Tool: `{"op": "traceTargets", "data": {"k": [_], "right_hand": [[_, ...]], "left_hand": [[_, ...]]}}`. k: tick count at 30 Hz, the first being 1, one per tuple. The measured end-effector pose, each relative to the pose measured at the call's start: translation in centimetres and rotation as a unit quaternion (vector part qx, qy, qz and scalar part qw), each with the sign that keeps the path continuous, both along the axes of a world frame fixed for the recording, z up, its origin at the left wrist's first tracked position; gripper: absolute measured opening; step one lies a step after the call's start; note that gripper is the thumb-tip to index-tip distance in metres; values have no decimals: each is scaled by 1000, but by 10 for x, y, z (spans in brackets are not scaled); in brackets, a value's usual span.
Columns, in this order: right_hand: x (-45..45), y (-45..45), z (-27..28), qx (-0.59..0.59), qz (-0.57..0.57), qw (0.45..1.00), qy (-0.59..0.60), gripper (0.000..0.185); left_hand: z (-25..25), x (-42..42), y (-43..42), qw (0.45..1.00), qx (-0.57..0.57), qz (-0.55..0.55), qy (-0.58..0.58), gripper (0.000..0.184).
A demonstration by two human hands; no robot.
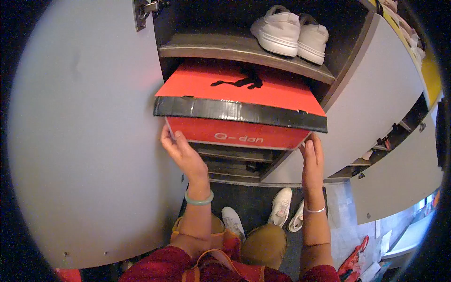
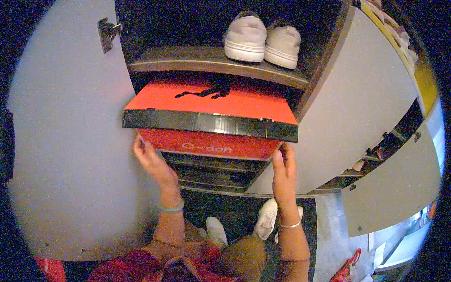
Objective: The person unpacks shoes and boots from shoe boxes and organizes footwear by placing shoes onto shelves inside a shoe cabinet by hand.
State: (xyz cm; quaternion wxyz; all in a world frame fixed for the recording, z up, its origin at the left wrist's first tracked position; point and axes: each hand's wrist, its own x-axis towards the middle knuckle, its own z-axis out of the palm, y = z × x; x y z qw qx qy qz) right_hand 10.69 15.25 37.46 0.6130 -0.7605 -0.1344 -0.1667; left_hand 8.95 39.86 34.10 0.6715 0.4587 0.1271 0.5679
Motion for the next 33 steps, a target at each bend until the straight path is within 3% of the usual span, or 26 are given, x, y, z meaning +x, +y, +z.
{"op": "traceTargets", "data": {"k": [3, 4, 6, 7, 10, 13, 14, 16, 18, 20, 23, 25, 27, 33], "right_hand": [[-18, -12, -16, 1, -17, 1000, -12, 37], [-27, -15, -20, 92, 5, 996, 7, 42], [-32, -22, -24, 320, 60, 942, 82, 50], [-33, -35, -32, 312, 75, 936, 145, 51], [-20, -64, -36, 323, 146, 918, 177, 49], [-16, -87, -45, 266, 176, 918, 233, 47], [-22, -93, -48, 271, 173, 917, 236, 47], [-42, -100, -54, 292, 175, 907, 247, 47], [-65, -104, -60, 251, 127, 922, 264, 50], [-85, -103, -42, 172, 177, 940, 234, 52], [-137, -131, -27, 72, 161, 960, 219, 55], [-155, -145, -27, 100, 159, 937, 295, 60], [-162, -169, -39, 24, 114, 961, 250, 56], [-219, -207, -47, 4, -58, 962, 268, 50]], "left_hand": [[12, -20, -7, 997, -56, 44, -18, 29], [-1, -27, 0, 996, -31, 81, 20, 28], [-19, -48, -1, 997, -59, 2, -46, 32], [-25, -59, -3, 989, -106, -49, -87, 34], [-32, -94, -6, 983, -103, -152, -18, 41], [-23, -126, 3, 958, -120, -256, 40, 43], [-23, -136, 12, 936, -172, -297, 80, 41], [-21, -154, 9, 934, -167, -300, 93, 41], [-18, -156, 7, 935, -143, -307, 107, 43], [-19, -154, -1, 932, -120, -317, 125, 45], [-25, -136, -16, 919, -63, -352, 165, 50], [-31, -120, -26, 897, -17, -396, 194, 55], [-35, -102, -45, 869, 31, -449, 205, 59], [-46, -85, -113, 759, 216, -588, 177, 76]]}}
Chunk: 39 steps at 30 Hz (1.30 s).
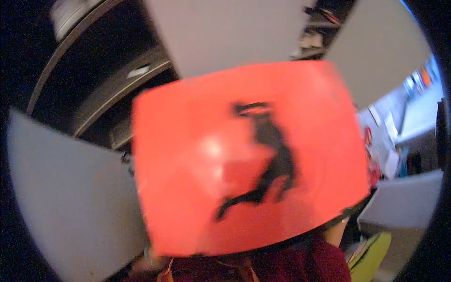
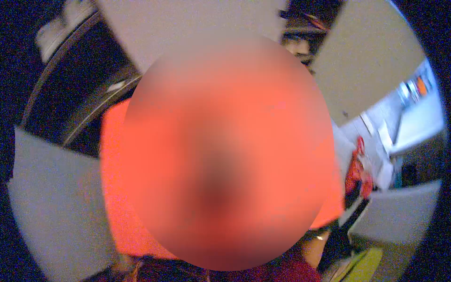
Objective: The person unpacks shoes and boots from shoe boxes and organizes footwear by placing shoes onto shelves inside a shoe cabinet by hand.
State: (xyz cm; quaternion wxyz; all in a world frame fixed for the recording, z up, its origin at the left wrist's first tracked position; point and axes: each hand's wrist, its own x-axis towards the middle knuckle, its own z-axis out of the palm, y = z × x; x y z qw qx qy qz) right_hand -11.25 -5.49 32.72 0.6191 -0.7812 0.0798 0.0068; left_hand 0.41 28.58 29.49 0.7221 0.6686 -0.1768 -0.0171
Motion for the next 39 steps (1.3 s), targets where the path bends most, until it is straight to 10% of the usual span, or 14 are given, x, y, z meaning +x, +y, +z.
{"op": "traceTargets", "data": {"k": [9, 19, 21, 22, 25, 32, 36, 39], "right_hand": [[-135, -148, -115, -69, -368, 927, 15, 43], [-236, -177, -327, -3, -517, 814, 266, 37], [-248, -176, -347, 7, -517, 809, 279, 36], [-252, -173, -350, 10, -522, 806, 277, 36], [-264, -169, -349, 8, -544, 795, 269, 35], [-215, -262, -274, -75, -486, 870, 37, 32], [-78, -250, -172, -78, -401, 912, -40, 44], [-31, -263, -180, 90, -417, 904, -15, 56]], "left_hand": [[-83, 15, -230, 929, 151, -333, -47, 86], [-363, -55, -309, 898, 91, -407, 138, 84], [-392, -79, -304, 858, 209, -458, 104, 85], [-486, -105, -331, 836, 252, -483, -67, 87], [-301, -77, -275, 934, 61, -351, 7, 90], [-195, -14, -293, 793, 387, -453, -131, 67], [-175, 28, -334, 909, 58, -412, 32, 58], [-179, 44, -342, 926, 100, -363, 17, 61]]}}
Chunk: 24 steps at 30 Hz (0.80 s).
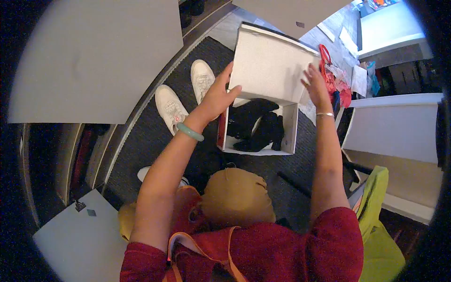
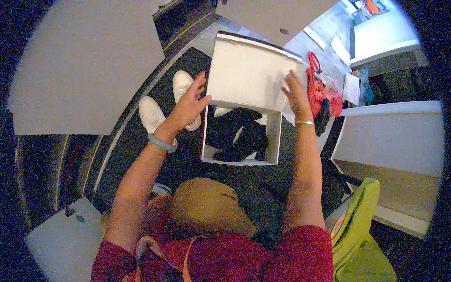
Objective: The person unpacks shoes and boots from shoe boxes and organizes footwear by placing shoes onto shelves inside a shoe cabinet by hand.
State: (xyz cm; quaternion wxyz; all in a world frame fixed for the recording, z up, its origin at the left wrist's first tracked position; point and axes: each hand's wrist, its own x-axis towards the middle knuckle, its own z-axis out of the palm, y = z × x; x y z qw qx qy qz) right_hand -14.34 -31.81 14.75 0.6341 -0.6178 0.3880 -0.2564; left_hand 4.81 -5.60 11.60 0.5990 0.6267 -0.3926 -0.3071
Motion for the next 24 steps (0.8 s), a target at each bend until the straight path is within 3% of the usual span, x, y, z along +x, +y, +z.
{"op": "traceTargets", "data": {"k": [5, 7, 9, 11, 12, 15, 17, 19, 21, 22, 24], "right_hand": [[-14, 13, -69, 88, 44, 992, 80, 46], [-30, 27, -96, 90, 69, 971, 213, 38], [-40, 54, -100, 27, 65, 965, 255, 32], [-65, 36, -145, 3, 84, 959, 271, 32], [-70, 39, -152, 7, 81, 958, 273, 32], [-77, 44, -161, -81, 137, 952, 262, 32], [-77, 50, -157, -96, 179, 908, 367, 35], [-73, 60, -146, -134, 207, 900, 359, 39], [-69, 64, -144, -168, 243, 877, 378, 43], [-69, 66, -148, -147, 222, 903, 338, 35], [-64, 62, -142, -161, 255, 878, 372, 30]], "left_hand": [[-56, -26, 27, 995, 88, -31, 31, 58], [-83, -38, 32, 991, 109, -46, 60, 56], [-84, -51, 32, 992, 117, -40, 16, 53], [-85, -59, 25, 988, 140, -65, -13, 51], [-85, -63, 21, 979, 165, -73, -95, 47], [-98, -71, 12, 975, 132, -64, -170, 45], [-101, -72, 8, 975, 119, -62, -178, 46], [-105, -70, 2, 946, 117, -85, -291, 45], [-114, -73, -7, 941, 141, -97, -292, 45], [-122, -73, -12, 923, 141, -94, -346, 46], [-131, -77, -23, 877, 182, -88, -436, 44]]}}
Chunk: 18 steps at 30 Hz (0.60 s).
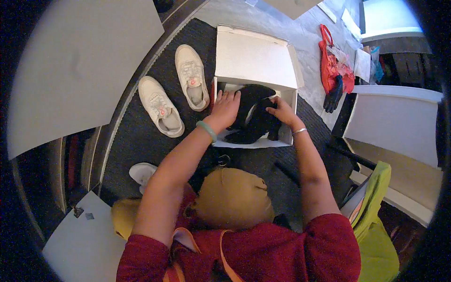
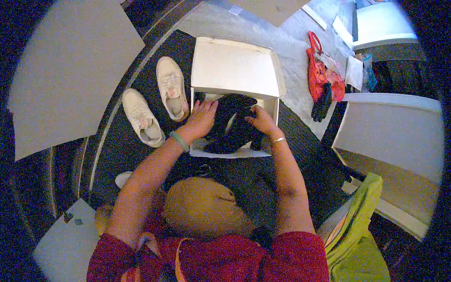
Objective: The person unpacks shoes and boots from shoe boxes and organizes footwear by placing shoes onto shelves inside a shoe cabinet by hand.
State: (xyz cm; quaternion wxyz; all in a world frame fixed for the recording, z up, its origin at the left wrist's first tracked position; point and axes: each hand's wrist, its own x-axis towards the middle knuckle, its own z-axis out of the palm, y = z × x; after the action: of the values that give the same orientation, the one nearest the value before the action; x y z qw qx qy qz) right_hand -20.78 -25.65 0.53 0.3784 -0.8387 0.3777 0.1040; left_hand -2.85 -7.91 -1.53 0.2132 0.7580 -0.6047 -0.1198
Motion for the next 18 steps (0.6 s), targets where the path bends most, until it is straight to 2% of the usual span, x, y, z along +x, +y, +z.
{"op": "traceTargets", "data": {"k": [1, 3, 5, 8, 9, 11, 12, 13, 14, 15, 18], "right_hand": [[4, -1, 6, -13, 36, 999, 38, 26], [5, 4, 18, -22, 57, 997, 36, 25], [6, 14, 37, -34, 81, 996, 34, 26], [4, 33, 75, -29, 8, 999, -19, 24], [-2, 35, 75, -32, 12, 999, -20, 24], [-20, 34, 76, -52, -63, 996, -40, 24], [-27, 34, 81, -53, -60, 996, -42, 24], [-31, 34, 89, -70, -104, 990, -60, 23], [-33, 34, 96, -86, -149, 982, -78, 22], [-33, 34, 103, -49, -195, 967, -158, 20], [-36, 26, 135, -126, -255, 937, -201, 16]], "left_hand": [[2, -1, -7, 1000, 0, 0, 2, 44], [7, -1, -20, 982, 165, 55, 76, 42], [5, -2, -22, 983, 145, 71, 92, 38], [-13, -2, -30, 984, 121, 106, 73, 29], [-23, 0, -32, 986, 123, 101, 59, 29], [-26, 2, -35, 987, 124, 96, 43, 29], [-23, 0, -33, 988, 122, 86, 42, 21], [-17, 0, -30, 989, 120, 74, 40, 15], [-11, -1, -27, 993, 85, 64, 58, 15], [-11, -5, -27, 993, 29, 85, 72, 14], [18, -8, -26, 994, 5, 75, 79, 14]]}}
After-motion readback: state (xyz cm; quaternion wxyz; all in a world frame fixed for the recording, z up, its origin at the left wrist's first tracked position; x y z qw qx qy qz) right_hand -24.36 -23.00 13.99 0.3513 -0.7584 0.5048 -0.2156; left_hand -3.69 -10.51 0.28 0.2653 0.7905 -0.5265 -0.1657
